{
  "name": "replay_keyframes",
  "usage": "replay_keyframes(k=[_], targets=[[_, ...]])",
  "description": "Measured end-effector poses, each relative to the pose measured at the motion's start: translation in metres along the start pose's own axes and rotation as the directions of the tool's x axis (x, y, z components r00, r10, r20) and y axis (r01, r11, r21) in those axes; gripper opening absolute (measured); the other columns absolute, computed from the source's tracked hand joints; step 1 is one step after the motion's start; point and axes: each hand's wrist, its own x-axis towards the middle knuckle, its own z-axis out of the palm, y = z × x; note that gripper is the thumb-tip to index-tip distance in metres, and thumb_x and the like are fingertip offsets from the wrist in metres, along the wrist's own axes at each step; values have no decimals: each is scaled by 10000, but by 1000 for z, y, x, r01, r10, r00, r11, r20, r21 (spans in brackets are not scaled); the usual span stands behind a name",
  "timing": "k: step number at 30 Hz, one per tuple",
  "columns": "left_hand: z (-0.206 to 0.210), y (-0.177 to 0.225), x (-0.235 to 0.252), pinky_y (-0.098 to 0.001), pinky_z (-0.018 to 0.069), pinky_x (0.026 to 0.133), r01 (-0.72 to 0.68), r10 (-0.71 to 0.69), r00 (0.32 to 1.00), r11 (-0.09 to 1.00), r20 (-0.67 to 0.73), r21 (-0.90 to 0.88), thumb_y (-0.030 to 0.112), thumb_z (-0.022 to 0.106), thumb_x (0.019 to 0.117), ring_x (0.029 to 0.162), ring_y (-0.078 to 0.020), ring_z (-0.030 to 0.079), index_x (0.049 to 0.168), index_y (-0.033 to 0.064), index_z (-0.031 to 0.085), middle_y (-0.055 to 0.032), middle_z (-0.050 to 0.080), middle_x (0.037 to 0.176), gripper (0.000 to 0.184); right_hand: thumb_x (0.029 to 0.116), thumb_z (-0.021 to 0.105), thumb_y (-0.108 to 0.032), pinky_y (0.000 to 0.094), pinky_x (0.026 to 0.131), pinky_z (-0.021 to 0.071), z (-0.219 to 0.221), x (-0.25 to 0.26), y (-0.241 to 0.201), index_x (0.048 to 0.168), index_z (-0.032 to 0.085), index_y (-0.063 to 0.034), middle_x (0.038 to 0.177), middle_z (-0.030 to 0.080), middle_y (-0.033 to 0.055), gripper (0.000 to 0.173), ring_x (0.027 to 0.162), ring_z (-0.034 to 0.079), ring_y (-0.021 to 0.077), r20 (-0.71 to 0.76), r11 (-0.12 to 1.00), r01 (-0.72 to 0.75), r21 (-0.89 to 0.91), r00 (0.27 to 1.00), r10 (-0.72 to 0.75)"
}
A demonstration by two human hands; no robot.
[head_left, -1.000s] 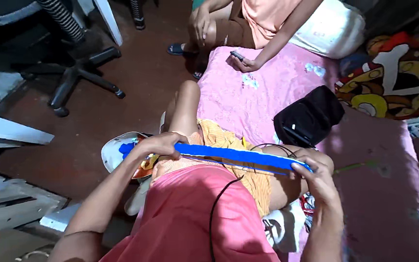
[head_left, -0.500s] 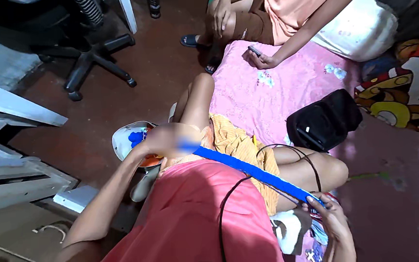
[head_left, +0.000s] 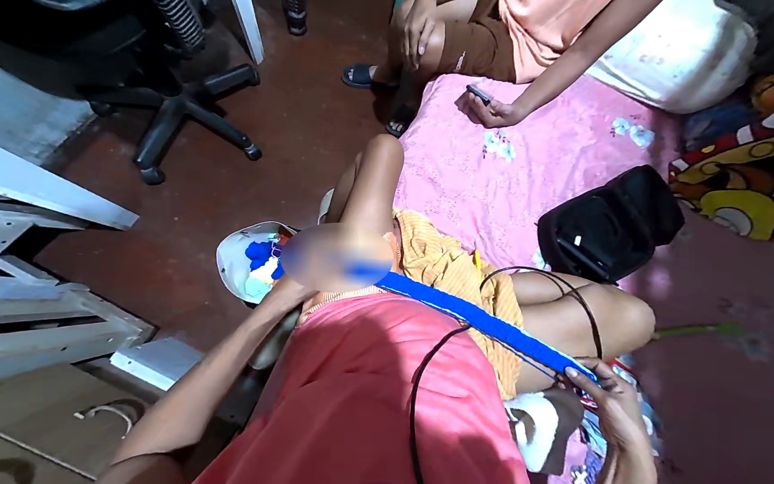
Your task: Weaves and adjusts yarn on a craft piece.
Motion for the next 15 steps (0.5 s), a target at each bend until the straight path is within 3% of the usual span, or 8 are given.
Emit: replay_keyframes(k=[5, 10, 15], targets=[[10, -10, -4, -416, 525, 781, -26, 21, 998, 995, -52, -92, 164, 764, 903, 842, -205, 623, 1097, 22, 677, -110, 648, 972, 256, 806, 621, -45, 251, 667, 616, 0, -2, -2, 954, 669, -33, 807, 720, -22, 156, 675, 696, 73, 8, 999, 3, -39, 1000, -2], [9, -17, -7, -295, 488, 676, -62, 53, 997, 982, -56, -178, 113, 739, 906, 722, -107, 558, 1121, 37, 678, -58, 618, 918, 236, 803, 643, -79, 249, 681, 613, 0, -3, 1, 954, 681, -51, 826, 721, -33, 157, 699, 697, 69, 10, 998, 15, -55, 1000, -14], [-5, -23, 1, -340, 535, 756, -149, 143, 989, 965, -45, -214, 21, 692, 918, 795, -126, 619, 1098, 16, 712, -84, 683, 1016, 181, 800, 629, -47, 241, 680, 611, 0, -3, 0, 942, 676, -55, 819, 720, -34, 150, 696, 695, 66, 5, 999, -1, -38, 1000, 1]])
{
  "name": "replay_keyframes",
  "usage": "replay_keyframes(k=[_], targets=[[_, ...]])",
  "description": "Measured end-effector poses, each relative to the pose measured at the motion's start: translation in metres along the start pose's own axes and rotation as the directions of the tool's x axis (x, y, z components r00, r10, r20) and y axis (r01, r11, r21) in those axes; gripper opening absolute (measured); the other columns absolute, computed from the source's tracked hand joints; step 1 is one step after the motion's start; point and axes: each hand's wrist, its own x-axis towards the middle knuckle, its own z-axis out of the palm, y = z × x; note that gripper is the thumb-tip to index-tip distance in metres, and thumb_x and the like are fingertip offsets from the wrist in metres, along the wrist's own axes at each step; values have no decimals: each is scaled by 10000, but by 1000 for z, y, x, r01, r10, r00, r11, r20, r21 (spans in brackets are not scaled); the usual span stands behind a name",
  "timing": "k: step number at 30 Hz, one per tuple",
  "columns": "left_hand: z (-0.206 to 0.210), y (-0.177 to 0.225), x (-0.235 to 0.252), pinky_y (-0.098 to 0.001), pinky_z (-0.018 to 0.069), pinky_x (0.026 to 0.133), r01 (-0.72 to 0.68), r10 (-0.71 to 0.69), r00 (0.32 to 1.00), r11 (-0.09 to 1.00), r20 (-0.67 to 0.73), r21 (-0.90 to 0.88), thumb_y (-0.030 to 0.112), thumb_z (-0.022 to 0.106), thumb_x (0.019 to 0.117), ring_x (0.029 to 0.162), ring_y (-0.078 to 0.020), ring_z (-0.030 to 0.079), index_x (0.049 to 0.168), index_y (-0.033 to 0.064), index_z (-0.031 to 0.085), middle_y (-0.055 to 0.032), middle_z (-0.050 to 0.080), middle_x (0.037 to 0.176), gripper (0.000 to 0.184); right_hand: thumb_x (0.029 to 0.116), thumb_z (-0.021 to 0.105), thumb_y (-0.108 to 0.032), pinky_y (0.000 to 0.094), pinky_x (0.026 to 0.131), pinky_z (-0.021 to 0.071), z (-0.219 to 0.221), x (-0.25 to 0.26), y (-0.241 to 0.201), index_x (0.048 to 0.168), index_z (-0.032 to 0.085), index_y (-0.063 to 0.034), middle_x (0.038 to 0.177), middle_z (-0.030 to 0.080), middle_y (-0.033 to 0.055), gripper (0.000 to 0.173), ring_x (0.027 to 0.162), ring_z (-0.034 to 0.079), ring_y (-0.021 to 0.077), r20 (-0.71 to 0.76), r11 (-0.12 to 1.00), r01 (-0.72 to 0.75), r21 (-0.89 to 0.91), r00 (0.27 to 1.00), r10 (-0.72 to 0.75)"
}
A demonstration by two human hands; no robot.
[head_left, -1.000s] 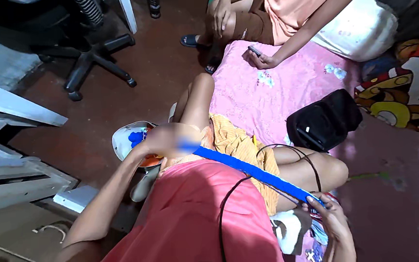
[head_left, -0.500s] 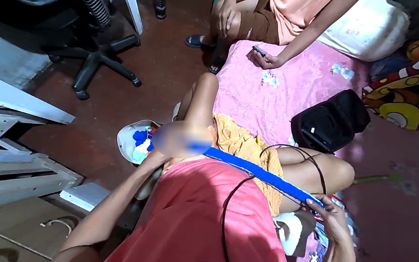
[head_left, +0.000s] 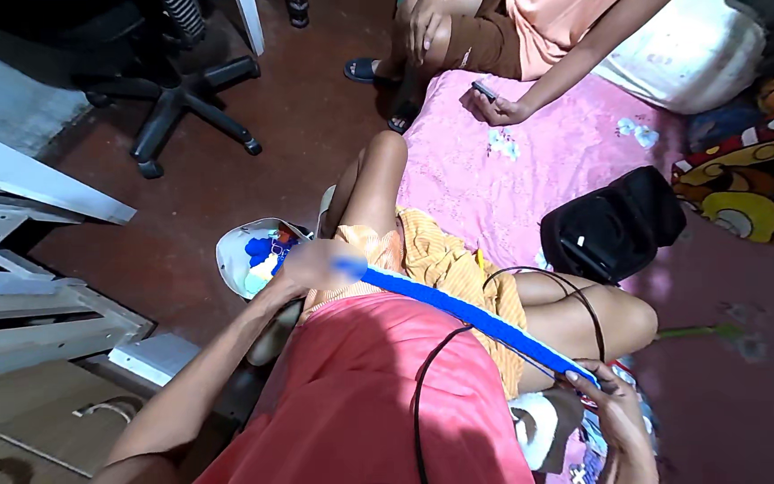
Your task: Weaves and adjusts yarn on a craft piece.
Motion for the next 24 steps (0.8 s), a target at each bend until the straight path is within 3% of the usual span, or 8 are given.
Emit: replay_keyframes(k=[2, 5, 7, 8, 10, 14, 20, 24], targets=[[-14, 9, 1, -318, 549, 744, -2, 9, 998, 995, 65, -98, -32, 648, 929, 785, -115, 632, 1088, -5, 703, -80, 692, 981, 171, 806, 625, -41, 246, 673, 611, -4, 1, -1, 945, 684, -74, 833, 727, -37, 155, 695, 693, 67, 9, 999, 11, 49, 1000, -12], [-38, 23, 0, -191, 556, 666, 20, 54, 977, 941, 208, -337, -16, 551, 923, 714, -22, 659, 1038, 50, 710, 13, 727, 846, 208, 794, 724, -129, 227, 650, 595, -14, 4, -8, 924, 738, -167, 849, 743, -62, 137, 706, 687, 45, 23, 988, 74, 135, 997, -78], [-44, 17, 8, -187, 555, 655, 47, 45, 966, 938, 255, -344, 17, 536, 922, 715, -29, 660, 1017, 70, 706, 13, 723, 846, 202, 773, 751, -179, 231, 710, 590, -13, 9, -16, 914, 732, -186, 873, 733, -79, 143, 779, 685, 35, 69, 994, 61, 88, 995, -67], [-43, 10, 14, -211, 538, 646, 51, 20, 968, 960, 250, -275, 7, 538, 934, 710, -47, 637, 1015, 56, 691, -5, 702, 852, 179, 773, 722, -159, 237, 730, 576, -10, 12, -19, 903, 703, -174, 870, 715, -80, 132, 793, 669, 35, 97, 997, 50, 54, 994, -55], [-35, -6, 28, -252, 502, 619, 77, -45, 982, 983, 183, -167, -14, 558, 955, 675, -69, 595, 1006, 28, 669, -30, 672, 830, 129, 760, 683, -105, 260, 666, 579, -5, 20, -21, 864, 660, -133, 804, 697, -51, 110, 708, 663, 64, 95, 998, 13, 64, 995, -19], [-14, -5, 36, -209, 509, 598, 175, -157, 983, 956, 92, -237, -32, 528, 985, 622, -36, 593, 1029, 9, 644, 5, 657, 749, 130, 784, 632, -46, 273, 565, 576, 3, 22, -28, 865, 603, -105, 707, 688, -28, 104, 586, 657, 94, 49, 987, -47, 156, 998, 40], [-43, -4, 44, -163, 544, 576, 43, -42, 999, 936, 12, -350, 89, 475, 957, 631, 22, 634, 1028, 130, 672, 81, 708, 791, 213, 772, 725, -107, 233, 604, 572, 24, 26, -38, 833, 620, -153, 820, 716, -34, 130, 682, 670, 61, 30, 950, 53, 307, 997, -65], [-48, -18, 66, -190, 498, 614, 132, -151, 984, 974, -90, -185, -15, 521, 990, 654, -5, 578, 1071, 4, 645, 3, 659, 810, 149, 746, 678, -16, 266, 562, 565, 63, 50, -56, 808, 573, -126, 729, 672, -12, 165, 600, 644, 98, -9, 913, 88, 398, 996, -92]])
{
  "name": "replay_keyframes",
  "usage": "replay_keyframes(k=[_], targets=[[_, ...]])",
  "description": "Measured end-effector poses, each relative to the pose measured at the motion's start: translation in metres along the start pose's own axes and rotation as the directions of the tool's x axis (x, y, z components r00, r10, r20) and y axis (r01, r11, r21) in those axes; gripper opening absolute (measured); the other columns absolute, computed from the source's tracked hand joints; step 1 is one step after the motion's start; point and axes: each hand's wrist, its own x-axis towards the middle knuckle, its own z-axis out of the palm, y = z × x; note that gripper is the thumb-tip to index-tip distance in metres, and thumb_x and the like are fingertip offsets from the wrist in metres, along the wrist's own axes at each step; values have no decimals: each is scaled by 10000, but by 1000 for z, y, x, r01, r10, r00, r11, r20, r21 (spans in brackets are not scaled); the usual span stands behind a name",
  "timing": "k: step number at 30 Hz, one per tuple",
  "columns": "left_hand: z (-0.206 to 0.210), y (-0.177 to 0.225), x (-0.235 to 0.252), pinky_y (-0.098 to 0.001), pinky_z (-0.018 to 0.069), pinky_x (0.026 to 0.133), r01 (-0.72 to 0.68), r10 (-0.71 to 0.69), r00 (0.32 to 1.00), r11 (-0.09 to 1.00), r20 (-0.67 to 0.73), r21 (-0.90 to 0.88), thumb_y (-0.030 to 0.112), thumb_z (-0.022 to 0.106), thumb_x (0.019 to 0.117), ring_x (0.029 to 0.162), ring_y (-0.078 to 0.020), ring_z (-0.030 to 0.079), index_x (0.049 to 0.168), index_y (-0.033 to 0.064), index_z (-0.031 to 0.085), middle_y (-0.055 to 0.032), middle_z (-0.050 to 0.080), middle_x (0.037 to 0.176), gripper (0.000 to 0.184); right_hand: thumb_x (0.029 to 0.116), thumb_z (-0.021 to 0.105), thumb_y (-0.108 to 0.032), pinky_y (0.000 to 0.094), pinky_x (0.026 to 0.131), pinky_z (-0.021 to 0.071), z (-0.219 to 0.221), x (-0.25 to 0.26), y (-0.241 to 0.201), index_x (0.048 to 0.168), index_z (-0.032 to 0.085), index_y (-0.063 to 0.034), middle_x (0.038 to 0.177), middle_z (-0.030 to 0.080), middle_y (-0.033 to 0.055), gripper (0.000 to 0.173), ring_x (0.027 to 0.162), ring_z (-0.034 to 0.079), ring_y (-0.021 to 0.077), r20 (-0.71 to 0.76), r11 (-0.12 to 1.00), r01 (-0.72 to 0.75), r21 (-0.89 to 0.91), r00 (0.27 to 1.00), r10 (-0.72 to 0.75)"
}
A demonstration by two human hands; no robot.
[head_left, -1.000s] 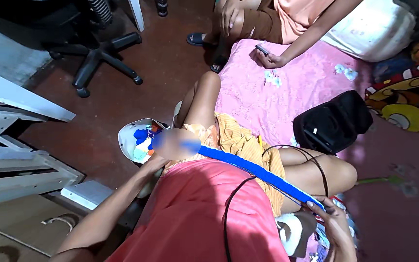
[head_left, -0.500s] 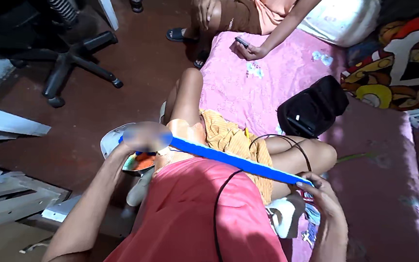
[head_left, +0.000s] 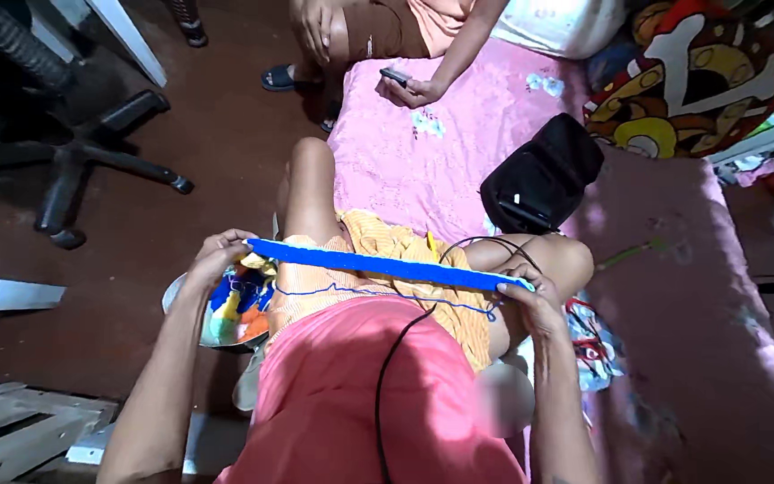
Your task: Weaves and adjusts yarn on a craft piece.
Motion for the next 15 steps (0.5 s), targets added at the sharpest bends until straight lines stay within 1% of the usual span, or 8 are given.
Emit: replay_keyframes(k=[1, 2, 5, 8, 11, 12, 13, 15], targets=[[1, -7, 6, -211, 498, 615, 28, -28, 1000, 999, -11, 44, -2, 531, 995, 655, -21, 576, 1085, 9, 652, -15, 663, 819, 151, 752, 655, 10, 268, 530, 553, 12, 7, -1, 816, 554, -105, 679, 654, -6, 166, 555, 628, 104, -24, 1000, -4, 12, 1000, 4], [1, -12, 10, -264, 494, 653, 60, -59, 998, 995, -12, 76, 6, 529, 1000, 693, -64, 565, 1113, 0, 652, -52, 656, 867, 167, 766, 637, 34, 259, 500, 542, 22, 13, -3, 828, 539, -86, 647, 643, 0, 167, 519, 615, 102, -47, 1000, -8, 17, 999, 9], [-3, -20, 18, -386, 487, 732, 100, -90, 992, 989, -88, 107, 11, 537, 991, 772, -160, 567, 1101, -18, 665, -127, 655, 927, 171, 773, 616, 66, 233, 471, 518, 44, 27, -10, 849, 533, -75, 644, 635, -4, 180, 492, 590, 87, -51, 1000, 19, 22, 999, -18], [-26, -19, 15, -373, 486, 729, 69, -49, 982, 992, -183, 102, 73, 504, 1015, 764, -136, 560, 1094, -7, 667, -111, 650, 919, 198, 775, 616, 70, 229, 456, 516, 61, 37, -19, 942, 552, -67, 692, 666, -5, 225, 489, 593, 78, 13, 999, 48, 4, 999, -48], [-38, -35, 21, -373, 484, 701, 48, -36, 984, 997, -177, 63, 89, 497, 1006, 741, -133, 558, 1072, 4, 678, -107, 653, 895, 210, 787, 598, 73, 245, 507, 553, 77, 50, -23, 1217, 556, 4, 761, 634, 0, 438, 547, 609, 90, 81, 997, 31, -68, 996, -25], [-38, -41, 27, -364, 485, 701, 58, -52, 987, 998, -150, 39, 81, 492, 1012, 741, -130, 557, 1081, 2, 676, -102, 653, 899, 211, 789, 599, 67, 250, 529, 559, 79, 58, -21, 1258, 566, 21, 779, 635, 8, 473, 571, 617, 93, 100, 995, 32, -92, 995, -23], [-35, -47, 33, -341, 493, 693, 78, -75, 990, 997, -120, 18, 80, 487, 1017, 730, -114, 562, 1085, 9, 673, -82, 651, 891, 210, 799, 599, 68, 247, 544, 559, 79, 66, -19, 1253, 583, 34, 796, 650, 18, 455, 586, 623, 89, 121, 992, 28, -119, 993, -13], [-24, -60, 47, -328, 504, 706, 119, -120, 991, 993, -62, -19, 65, 494, 1015, 737, -111, 574, 1090, 1, 667, -73, 653, 893, 199, 831, 588, 84, 228, 557, 543, 79, 76, -19, 1164, 625, 41, 844, 673, 28, 337, 599, 609, 70, 172, 988, -16, -153, 984, 42]])
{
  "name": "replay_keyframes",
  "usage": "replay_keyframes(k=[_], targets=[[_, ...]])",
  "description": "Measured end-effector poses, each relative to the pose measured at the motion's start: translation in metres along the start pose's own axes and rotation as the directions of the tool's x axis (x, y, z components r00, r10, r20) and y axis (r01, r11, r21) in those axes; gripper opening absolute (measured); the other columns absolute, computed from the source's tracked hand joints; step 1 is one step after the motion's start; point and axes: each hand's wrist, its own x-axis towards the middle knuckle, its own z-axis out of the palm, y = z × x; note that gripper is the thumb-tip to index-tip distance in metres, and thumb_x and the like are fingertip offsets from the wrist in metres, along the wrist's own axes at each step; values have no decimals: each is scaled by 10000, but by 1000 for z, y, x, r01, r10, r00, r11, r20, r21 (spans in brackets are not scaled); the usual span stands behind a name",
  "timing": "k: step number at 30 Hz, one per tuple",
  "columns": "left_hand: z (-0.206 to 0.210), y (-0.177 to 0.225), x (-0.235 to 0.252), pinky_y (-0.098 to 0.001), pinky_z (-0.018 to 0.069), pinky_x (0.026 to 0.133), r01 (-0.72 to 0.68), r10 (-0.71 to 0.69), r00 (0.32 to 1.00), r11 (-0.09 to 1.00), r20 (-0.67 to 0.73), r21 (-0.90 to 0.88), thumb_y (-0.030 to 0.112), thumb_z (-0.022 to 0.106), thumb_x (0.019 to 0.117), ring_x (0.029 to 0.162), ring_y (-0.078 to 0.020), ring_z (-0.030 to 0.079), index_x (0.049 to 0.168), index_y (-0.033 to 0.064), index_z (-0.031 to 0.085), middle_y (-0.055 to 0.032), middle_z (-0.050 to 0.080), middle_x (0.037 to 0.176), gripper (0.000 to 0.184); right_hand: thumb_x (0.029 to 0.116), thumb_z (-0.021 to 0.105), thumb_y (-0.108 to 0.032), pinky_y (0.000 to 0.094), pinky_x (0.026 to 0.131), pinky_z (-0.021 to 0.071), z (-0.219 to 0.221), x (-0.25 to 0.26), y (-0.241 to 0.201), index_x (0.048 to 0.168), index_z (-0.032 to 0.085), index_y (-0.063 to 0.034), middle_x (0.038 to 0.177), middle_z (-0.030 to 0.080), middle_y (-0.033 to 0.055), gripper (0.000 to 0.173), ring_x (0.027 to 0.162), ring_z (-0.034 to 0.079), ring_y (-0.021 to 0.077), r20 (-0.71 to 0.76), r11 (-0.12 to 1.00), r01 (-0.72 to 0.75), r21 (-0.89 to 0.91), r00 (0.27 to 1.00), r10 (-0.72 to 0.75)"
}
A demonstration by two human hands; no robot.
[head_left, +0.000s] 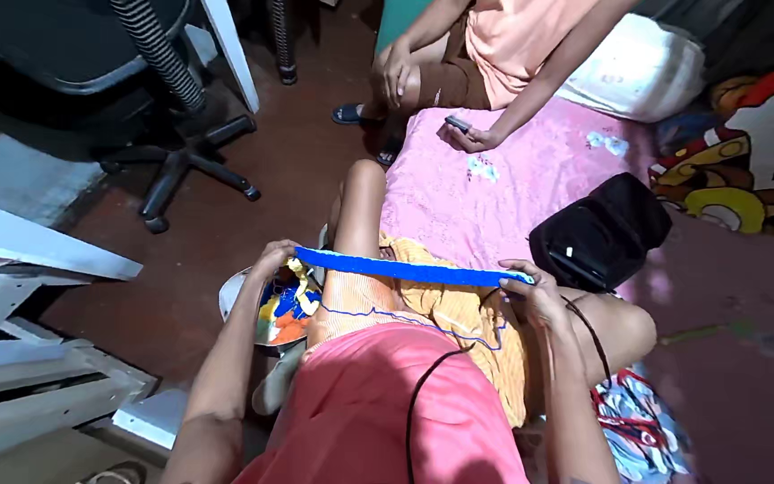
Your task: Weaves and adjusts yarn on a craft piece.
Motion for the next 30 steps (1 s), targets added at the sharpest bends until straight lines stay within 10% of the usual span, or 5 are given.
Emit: replay_keyframes(k=[7, 12, 17, 21, 30], targets=[[82, 15, 9, -612, 462, 951, -77, 96, 993, 972, -74, 221, 20, 555, 1009, 1074, -417, 622, 1183, -87, 643, -299, 649, 1148, 222, 827, 606, 72, 261, 591, 553, 4, 7, 4, 1134, 599, 39, 877, 665, 54, 310, 634, 617, 100, 39, 995, -76, 56, 996, 74], [102, 57, -33, -445, 373, 1151, -524, 536, 702, 835, -468, 170, 24, 402, 1004, 1380, -350, 472, 1393, -112, 499, -287, 491, 1462, 423, 835, 607, 135, 259, 578, 554, 10, 3, 0, 1135, 587, 42, 814, 644, 67, 315, 609, 615, 117, -35, 984, -79, 162, 996, 85], [195, 126, -89, -559, 437, 1079, -838, 825, 534, 489, 184, 241, 287, 533, 1022, 1282, -386, 564, 1251, -59, 649, -242, 622, 1320, 431, 830, 620, 134, 261, 573, 554, 21, -1, -4, 1148, 595, 32, 765, 642, 60, 336, 590, 614, 113, -22, 981, -45, 188, 999, 50], [253, 178, -92, -552, 471, 1018, -795, 570, 551, 581, 610, 175, 390, 586, 1016, 1160, -328, 634, 1256, 19, 681, -169, 678, 1220, 451, 818, 646, 115, 275, 614, 563, 21, -6, -10, 1158, 591, 45, 807, 653, 81, 351, 635, 625, 115, -29, 985, 0, 171, 1000, 5], [271, 195, -74, -237, 498, 718, -565, 412, 589, 825, 695, -11, 197, 520, 1052, 727, -22, 574, 1002, 9, 660, 5, 618, 819, 240, 844, 529, 98, 296, 694, 587, -3, -9, -5, 1326, 530, 38, 1002, 714, 121, 486, 717, 676, 125, 119, 926, 22, 377, 990, -71]])
